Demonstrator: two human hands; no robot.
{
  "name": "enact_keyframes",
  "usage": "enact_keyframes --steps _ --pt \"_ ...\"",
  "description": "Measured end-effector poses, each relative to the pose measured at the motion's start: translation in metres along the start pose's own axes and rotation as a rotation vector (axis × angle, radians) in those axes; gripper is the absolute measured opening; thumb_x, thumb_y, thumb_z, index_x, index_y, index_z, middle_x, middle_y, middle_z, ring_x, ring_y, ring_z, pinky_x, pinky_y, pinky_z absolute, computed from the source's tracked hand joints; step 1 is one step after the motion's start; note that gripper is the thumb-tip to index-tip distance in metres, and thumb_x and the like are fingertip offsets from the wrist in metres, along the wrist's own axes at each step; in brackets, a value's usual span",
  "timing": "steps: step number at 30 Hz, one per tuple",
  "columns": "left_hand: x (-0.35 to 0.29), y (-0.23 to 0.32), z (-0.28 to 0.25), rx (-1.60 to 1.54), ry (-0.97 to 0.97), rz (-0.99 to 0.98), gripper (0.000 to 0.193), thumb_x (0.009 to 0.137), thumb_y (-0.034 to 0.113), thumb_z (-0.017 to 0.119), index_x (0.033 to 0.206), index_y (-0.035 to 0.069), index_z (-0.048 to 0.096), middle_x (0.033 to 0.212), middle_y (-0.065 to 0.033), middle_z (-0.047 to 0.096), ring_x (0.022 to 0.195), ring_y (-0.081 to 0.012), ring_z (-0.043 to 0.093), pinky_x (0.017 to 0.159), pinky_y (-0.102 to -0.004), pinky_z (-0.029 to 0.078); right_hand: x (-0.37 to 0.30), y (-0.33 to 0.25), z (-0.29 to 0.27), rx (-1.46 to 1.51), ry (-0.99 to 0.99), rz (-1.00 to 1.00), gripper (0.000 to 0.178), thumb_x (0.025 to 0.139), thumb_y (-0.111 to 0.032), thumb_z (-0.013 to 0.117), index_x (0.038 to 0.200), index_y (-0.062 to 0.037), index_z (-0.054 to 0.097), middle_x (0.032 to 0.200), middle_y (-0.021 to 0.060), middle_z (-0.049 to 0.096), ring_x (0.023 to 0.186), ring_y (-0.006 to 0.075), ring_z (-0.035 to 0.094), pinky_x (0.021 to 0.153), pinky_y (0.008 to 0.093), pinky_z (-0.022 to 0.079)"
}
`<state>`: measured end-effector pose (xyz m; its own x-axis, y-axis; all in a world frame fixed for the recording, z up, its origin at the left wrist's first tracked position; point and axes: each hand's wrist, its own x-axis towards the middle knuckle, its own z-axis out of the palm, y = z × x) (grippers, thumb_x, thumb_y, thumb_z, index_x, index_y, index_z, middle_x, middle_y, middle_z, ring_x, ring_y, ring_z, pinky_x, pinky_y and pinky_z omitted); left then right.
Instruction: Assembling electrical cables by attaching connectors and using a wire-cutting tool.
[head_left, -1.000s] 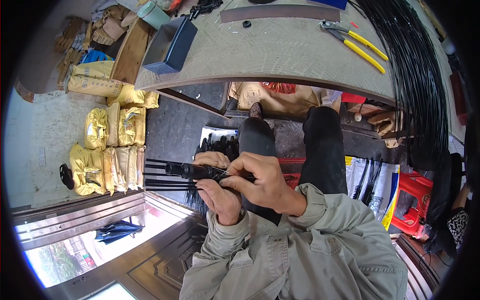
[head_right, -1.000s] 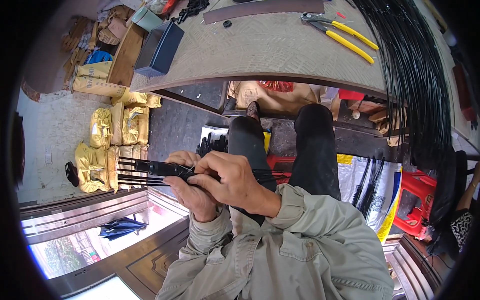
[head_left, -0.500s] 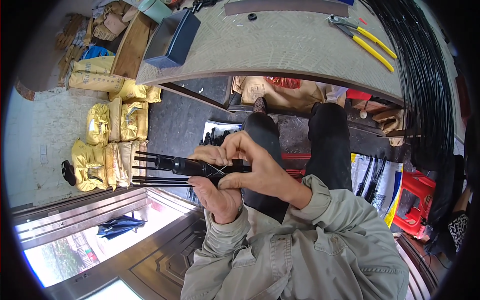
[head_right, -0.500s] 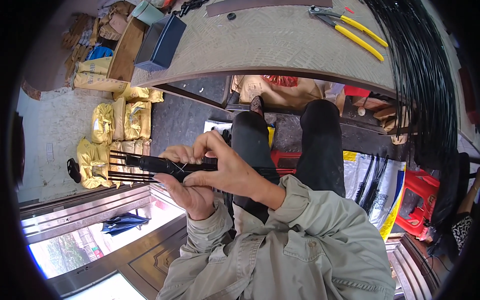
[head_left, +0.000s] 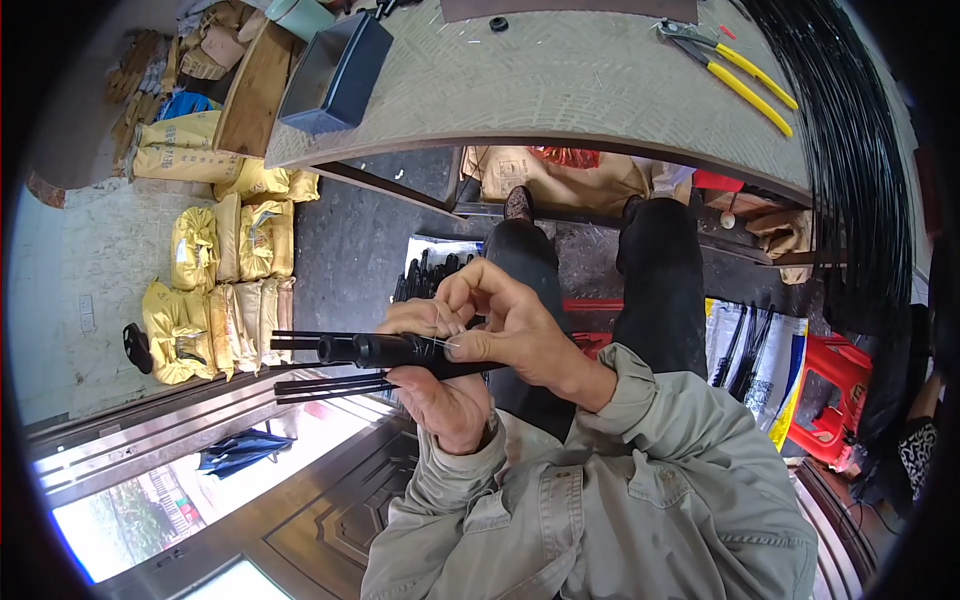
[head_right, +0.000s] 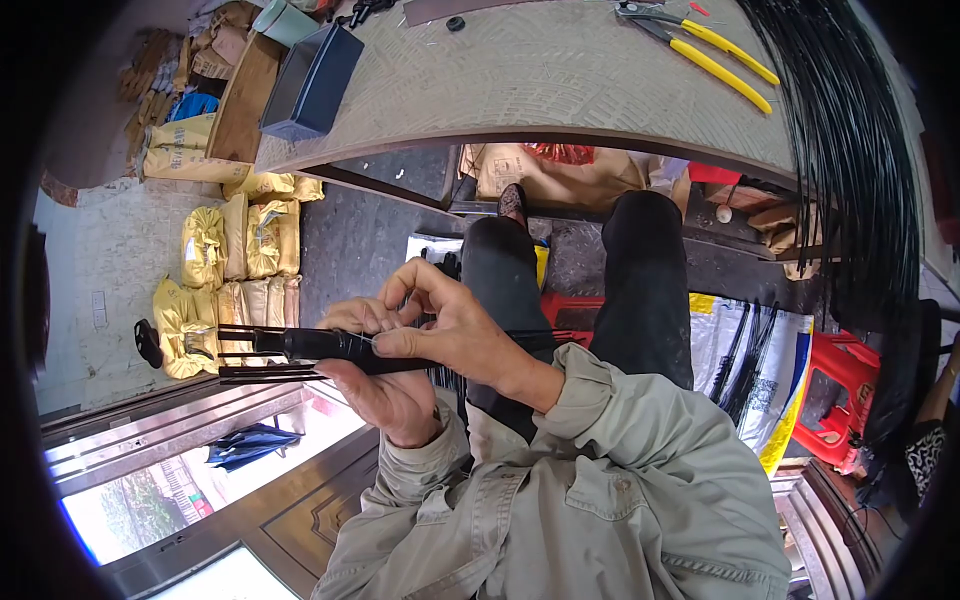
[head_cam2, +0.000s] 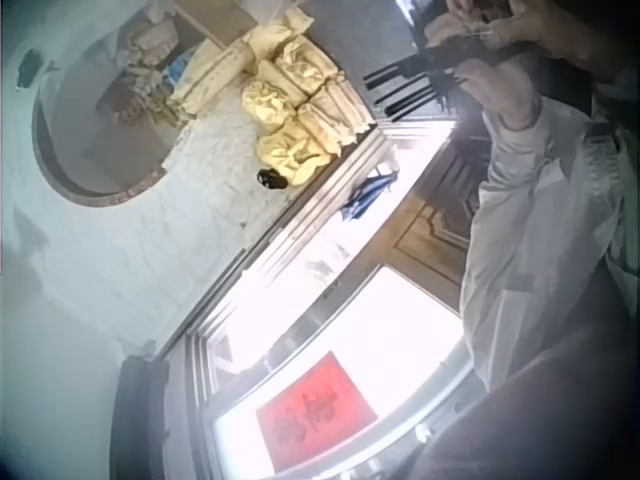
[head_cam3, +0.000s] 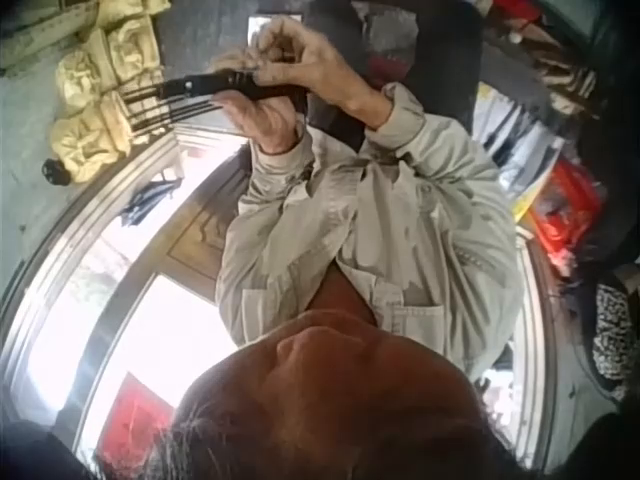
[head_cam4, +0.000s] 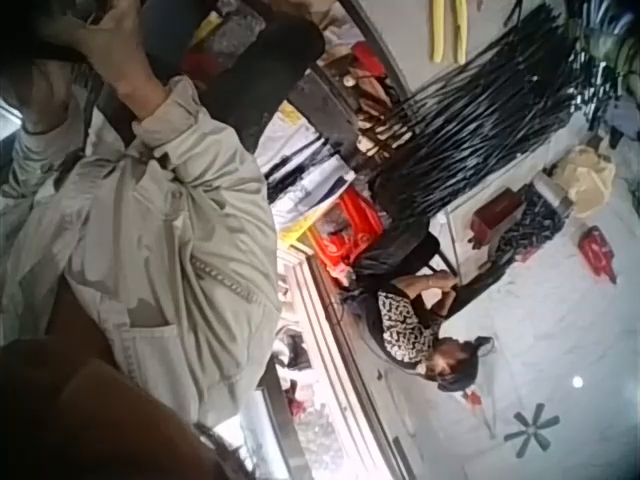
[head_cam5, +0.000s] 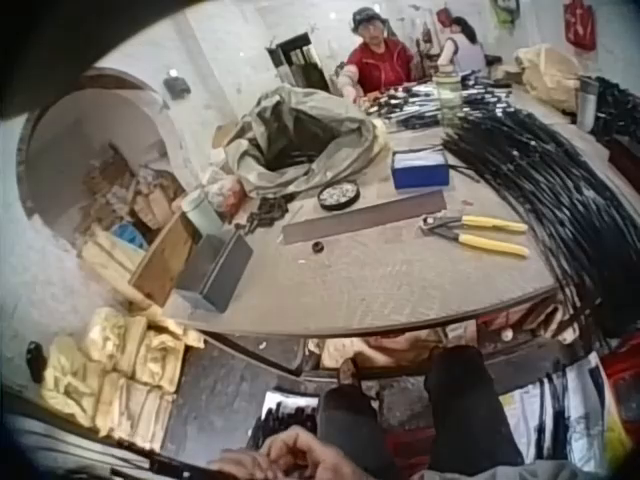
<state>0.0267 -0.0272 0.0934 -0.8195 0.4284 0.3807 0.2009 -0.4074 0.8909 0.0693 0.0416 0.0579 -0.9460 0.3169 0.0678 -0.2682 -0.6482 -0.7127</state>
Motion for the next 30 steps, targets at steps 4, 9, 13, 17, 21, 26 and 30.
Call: enact_keyframes --steps 4,9,13,17,21,26,30 --pt "0.001 -0.009 -0.002 -0.148 -0.110 0.070 0.044 0.090 0.046 0.047 0.091 0.003 0.043 0.080 -0.0047 0.040 0.071 -0.0148 0.041 0.068 -0.0279 0.037 0.003 -0.004 -0.006 0.071 -0.067 0.069 0.049 0.068 -0.014 0.078 0.103 -0.0077 0.044 0.102 0.0013 0.046 0.096 0.0106 0.046 0.080 0.0252 0.039" --pt "0.001 0.007 -0.006 0.151 -0.269 -0.066 0.026 0.083 0.014 0.062 0.096 0.000 0.044 0.078 -0.0028 0.042 0.068 -0.0152 0.043 0.068 -0.0275 0.038 0.007 -0.008 -0.015 0.178 -0.211 0.119 0.059 0.070 -0.014 0.075 0.116 -0.0057 0.040 0.106 0.0039 0.049 0.103 0.0132 0.047 0.090 0.0271 0.036" --pt "0.001 0.010 -0.007 0.200 -0.387 -0.121 0.036 0.076 -0.007 0.057 0.106 0.002 0.039 0.080 -0.0040 0.041 0.072 -0.0116 0.043 0.067 -0.0274 0.040 -0.002 -0.023 -0.019 0.211 -0.207 0.126 0.061 0.071 -0.012 0.072 0.122 -0.0050 0.038 0.111 0.0063 0.050 0.108 0.0150 0.048 0.094 0.0285 0.036" --pt "-0.006 0.001 0.002 0.256 -0.338 -0.069 0.032 0.076 -0.009 0.056 0.103 0.001 0.041 0.081 -0.0053 0.043 0.072 -0.0133 0.045 0.066 -0.0274 0.040 -0.011 -0.074 -0.051 -0.367 0.040 -0.097 0.055 0.072 -0.012 0.069 0.120 -0.0026 0.042 0.107 0.0092 0.056 0.104 0.0171 0.052 0.093 0.0334 0.038" --pt "0.009 0.011 0.005 0.322 -0.504 0.037 0.028 0.076 -0.011 0.056 0.097 0.002 0.043 0.081 -0.0074 0.045 0.073 -0.0151 0.047 0.066 -0.0281 0.041 0.008 -0.158 -0.115 -1.898 0.742 -0.695 0.029 0.075 -0.013 0.068 0.096 -0.0016 0.052 0.099 0.0144 0.057 0.092 0.0281 0.057 0.080 0.0360 0.044" --pt "0.016 0.009 0.005 0.254 -0.618 -0.040 0.026 0.075 -0.011 0.058 0.091 0.003 0.043 0.081 -0.0089 0.046 0.073 -0.0165 0.049 0.066 -0.0281 0.042 0.003 -0.196 -0.152 -2.196 0.796 -0.522 0.029 0.074 -0.027 0.069 0.084 -0.0055 0.053 0.085 0.0129 0.056 0.083 0.0314 0.054 0.070 0.0396 0.042" --pt "0.023 0.010 0.002 0.131 -0.710 -0.069 0.028 0.074 -0.012 0.059 0.089 0.004 0.042 0.082 -0.0088 0.046 0.074 -0.0164 0.049 0.067 -0.0283 0.042 -0.001 -0.211 -0.169 -2.257 0.788 -0.450 0.029 0.075 -0.032 0.068 0.082 -0.0068 0.054 0.082 0.0119 0.056 0.082 0.0312 0.054 0.070 0.0405 0.042"
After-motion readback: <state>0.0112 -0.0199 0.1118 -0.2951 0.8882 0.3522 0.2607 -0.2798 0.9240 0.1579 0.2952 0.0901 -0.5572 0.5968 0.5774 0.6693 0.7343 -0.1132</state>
